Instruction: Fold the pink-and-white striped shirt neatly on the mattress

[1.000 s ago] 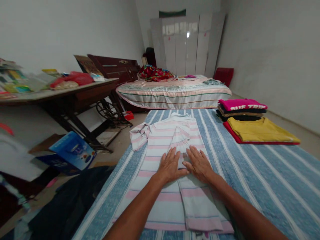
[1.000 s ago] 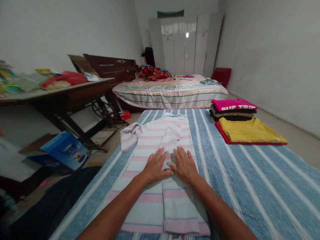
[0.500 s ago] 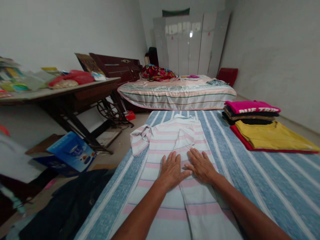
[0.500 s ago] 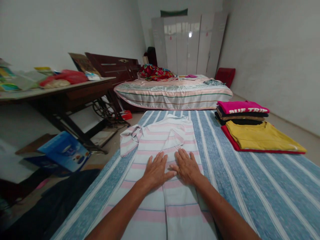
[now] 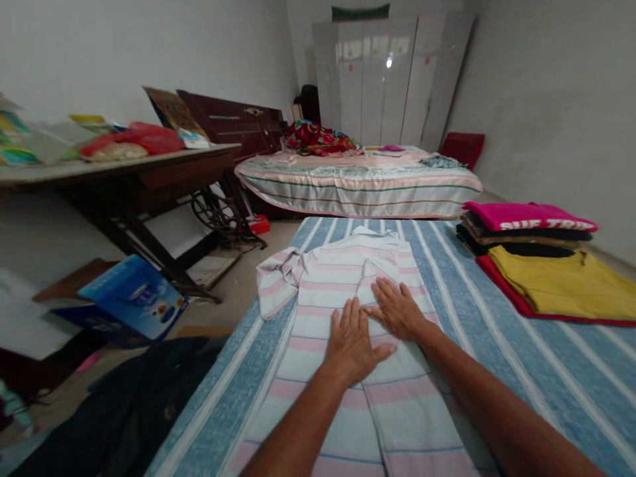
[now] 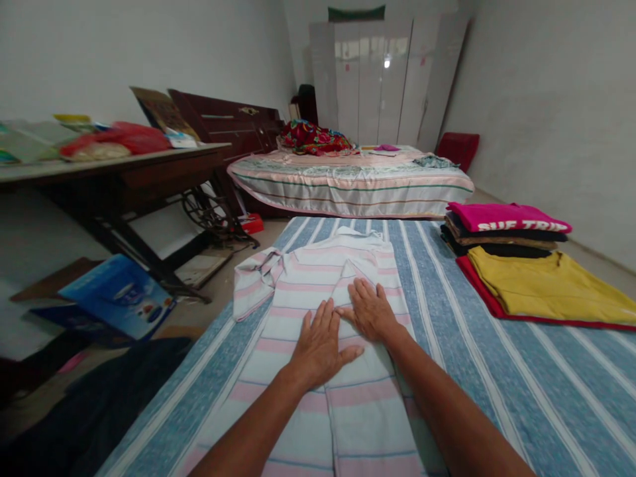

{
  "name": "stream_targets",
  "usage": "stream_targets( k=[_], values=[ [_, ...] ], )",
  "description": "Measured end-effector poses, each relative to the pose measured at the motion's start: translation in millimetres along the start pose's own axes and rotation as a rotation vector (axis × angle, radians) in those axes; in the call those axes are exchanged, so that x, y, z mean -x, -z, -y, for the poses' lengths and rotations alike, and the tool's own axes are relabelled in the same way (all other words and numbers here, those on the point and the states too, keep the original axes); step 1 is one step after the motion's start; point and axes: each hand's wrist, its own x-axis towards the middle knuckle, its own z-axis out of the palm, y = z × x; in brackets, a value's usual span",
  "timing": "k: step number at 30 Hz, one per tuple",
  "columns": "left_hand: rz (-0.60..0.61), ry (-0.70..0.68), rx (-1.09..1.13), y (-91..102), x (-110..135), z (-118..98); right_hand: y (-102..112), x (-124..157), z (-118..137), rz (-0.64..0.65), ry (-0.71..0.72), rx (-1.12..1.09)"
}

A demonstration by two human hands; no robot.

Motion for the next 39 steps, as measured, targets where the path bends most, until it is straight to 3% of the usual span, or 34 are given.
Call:
stream_targets(
  k=[6, 11, 16, 22, 27, 31, 39],
  values=[
    [0.007, -0.003, 0.014, -1.5, -2.0, -0.3, 12.3, -19.5, -0.4, -0.012, -0.022, 0.006],
    [0.020, 0.013, 0.004, 0.3, -3.9, -1.3, 3.3, -43.7, -5.7, 0.058, 0.029, 0.035],
    [0.038, -0.003, -0.009, 0.3, -5.9, -1.4, 5.1, -47.4, -7.7, 0.091, 0.003, -0.003],
    [-0.005, -0.012, -0.022, -1.1, -7.1, -1.2, 19.8, -11.3, -0.8, -0.012, 0.047, -0.006],
    [0.028, 0.000, -0.044, 1.7, -10.4, -2.4, 9.5, 14.2, -7.0, 0.026, 0.096, 0.017],
    [0.044, 0.007, -0.054, 5.7, -11.2, -2.9, 16.0, 17.9, -6.1, 0.045, 0.071, 0.011],
    [0.053, -0.011, -0.087, 4.9, 23.4, -7.1, 24.7, 62.6, 6.2, 0.041, 0.083, -0.029]
  ],
)
